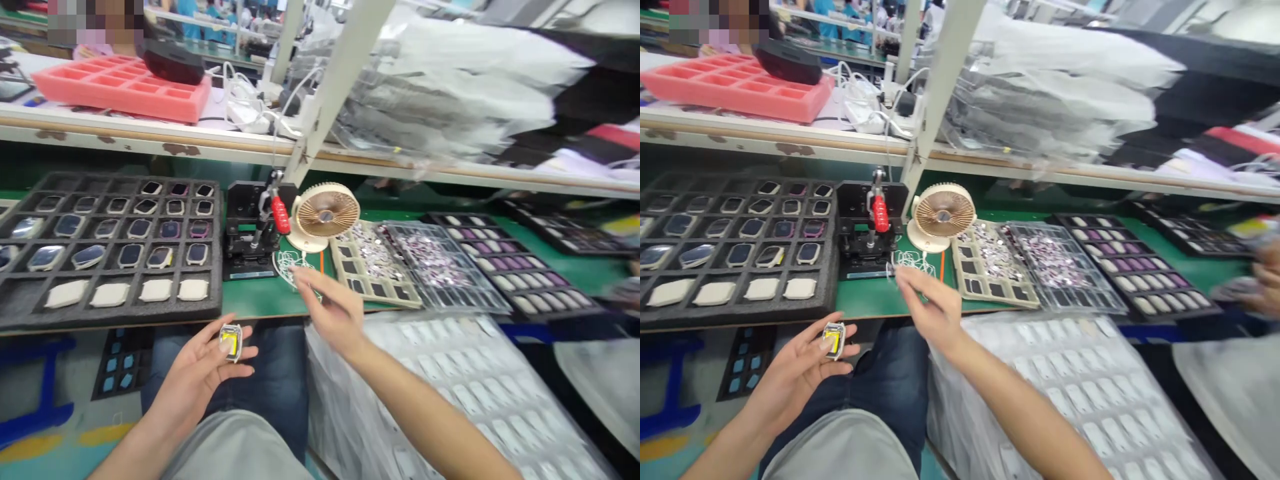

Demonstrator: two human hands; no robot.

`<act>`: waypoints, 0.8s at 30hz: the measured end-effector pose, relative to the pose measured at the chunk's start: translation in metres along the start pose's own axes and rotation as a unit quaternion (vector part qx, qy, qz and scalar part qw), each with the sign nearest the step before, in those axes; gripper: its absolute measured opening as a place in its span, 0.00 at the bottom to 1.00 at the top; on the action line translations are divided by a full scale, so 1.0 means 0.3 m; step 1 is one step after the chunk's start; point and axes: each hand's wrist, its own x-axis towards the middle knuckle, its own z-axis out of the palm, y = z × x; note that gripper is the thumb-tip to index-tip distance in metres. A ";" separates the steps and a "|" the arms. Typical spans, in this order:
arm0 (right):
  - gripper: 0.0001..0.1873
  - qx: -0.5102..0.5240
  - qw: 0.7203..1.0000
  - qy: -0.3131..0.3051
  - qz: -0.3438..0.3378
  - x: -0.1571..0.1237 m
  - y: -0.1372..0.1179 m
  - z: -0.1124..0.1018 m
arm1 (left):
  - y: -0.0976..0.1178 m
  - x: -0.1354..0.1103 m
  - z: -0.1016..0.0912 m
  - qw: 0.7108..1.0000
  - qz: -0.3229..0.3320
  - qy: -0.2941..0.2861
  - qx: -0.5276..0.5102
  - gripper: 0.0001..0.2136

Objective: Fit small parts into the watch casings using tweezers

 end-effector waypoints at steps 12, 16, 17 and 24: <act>0.06 -0.159 0.952 -0.145 0.219 0.061 0.316 -0.147 | -0.116 0.048 -0.025 0.997 -0.069 -0.023 0.022 0.20; 0.09 -0.150 0.942 -0.171 0.248 0.033 0.338 -0.198 | -0.132 0.071 -0.039 0.996 -0.081 -0.009 0.019 0.22; 0.10 -0.148 0.940 -0.173 0.254 0.024 0.345 -0.211 | -0.136 0.075 -0.041 0.996 -0.085 -0.007 0.018 0.24; 0.09 -0.105 0.943 -0.203 0.241 -0.040 0.318 -0.271 | -0.180 0.109 -0.063 0.997 -0.064 0.037 0.006 0.23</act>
